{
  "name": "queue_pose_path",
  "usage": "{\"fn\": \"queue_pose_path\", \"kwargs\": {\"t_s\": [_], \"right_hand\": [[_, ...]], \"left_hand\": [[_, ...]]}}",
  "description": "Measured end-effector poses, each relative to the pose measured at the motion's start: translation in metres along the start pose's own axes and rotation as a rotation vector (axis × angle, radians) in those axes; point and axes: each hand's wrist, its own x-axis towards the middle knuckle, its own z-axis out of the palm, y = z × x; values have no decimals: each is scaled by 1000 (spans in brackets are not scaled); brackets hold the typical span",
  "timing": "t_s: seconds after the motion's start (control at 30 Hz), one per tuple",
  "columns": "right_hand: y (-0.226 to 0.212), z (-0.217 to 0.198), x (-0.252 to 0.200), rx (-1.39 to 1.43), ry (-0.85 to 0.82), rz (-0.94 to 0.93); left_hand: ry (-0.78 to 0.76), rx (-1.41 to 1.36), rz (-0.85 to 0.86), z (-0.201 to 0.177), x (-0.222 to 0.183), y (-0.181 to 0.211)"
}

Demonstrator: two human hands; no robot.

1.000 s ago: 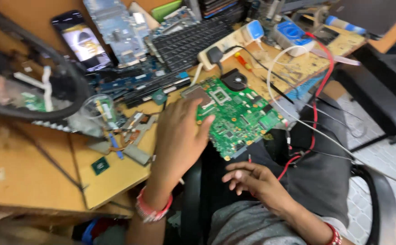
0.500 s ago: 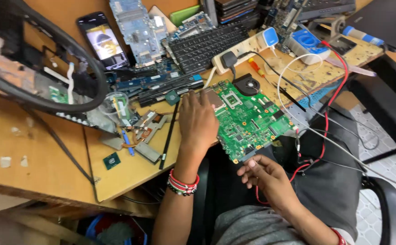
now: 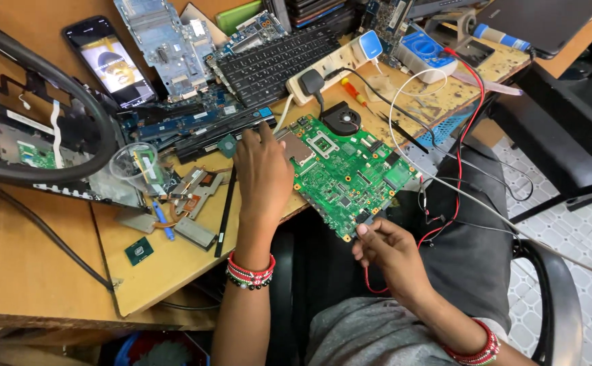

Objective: Repairing a laptop motherboard using a heat gun, tweezers, and a soldering iron

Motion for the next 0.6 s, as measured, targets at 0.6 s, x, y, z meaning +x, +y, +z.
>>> {"fn": "queue_pose_path", "kwargs": {"t_s": [0.6], "right_hand": [[-21,-23,-31,-238,-129,-7]], "left_hand": [[343,-555,7,-79,-79,2]]}}
